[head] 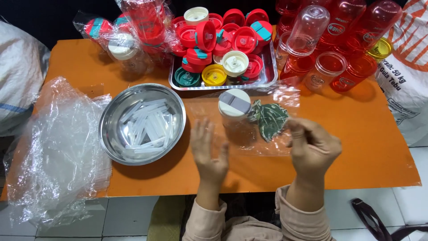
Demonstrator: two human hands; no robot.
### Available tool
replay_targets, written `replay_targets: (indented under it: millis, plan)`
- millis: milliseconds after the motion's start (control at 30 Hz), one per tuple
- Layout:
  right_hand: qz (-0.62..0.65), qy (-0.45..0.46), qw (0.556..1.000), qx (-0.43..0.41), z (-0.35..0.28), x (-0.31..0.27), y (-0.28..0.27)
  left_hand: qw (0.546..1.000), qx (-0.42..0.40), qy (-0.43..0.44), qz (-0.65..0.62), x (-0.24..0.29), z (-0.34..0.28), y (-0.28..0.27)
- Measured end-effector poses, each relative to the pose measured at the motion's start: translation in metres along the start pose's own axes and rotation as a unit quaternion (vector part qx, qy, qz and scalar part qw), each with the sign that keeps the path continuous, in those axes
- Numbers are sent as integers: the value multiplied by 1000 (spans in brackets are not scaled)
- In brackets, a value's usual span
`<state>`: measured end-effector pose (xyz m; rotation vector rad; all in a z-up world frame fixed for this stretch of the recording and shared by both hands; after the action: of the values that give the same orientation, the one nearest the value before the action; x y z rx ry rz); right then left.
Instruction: Wiping and cleaning small plastic cups with a cloth at a workspace.
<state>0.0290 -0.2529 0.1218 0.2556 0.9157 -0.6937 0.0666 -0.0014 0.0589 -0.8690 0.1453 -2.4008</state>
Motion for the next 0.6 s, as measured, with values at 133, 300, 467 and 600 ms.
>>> replay_targets:
  millis: [133,300,467,600]
  plan:
    - [25,10,998,-51,-8,-21,30,992,-31,71,-101,28,-9,20]
    - [123,45,980,-150,-14,-34,65,987,-19,81,-134,28,-1,19]
    - [202,54,954,-216,-19,-36,87,985,23,70,-157,25,12,5]
    - [190,41,951,-241,-20,-44,89,985,56,33,-159,21,19,-6]
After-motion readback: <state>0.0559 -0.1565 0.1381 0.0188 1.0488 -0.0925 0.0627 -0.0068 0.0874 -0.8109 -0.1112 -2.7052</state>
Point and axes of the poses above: each hand's wrist, its own z-axis towards the middle knuckle, its own y-axis out of the palm, x = y × z, the point moved 10 cm from there along z, towards the middle knuckle, and after that the axes turned 6 degrees about y, right-handed, at the moved point
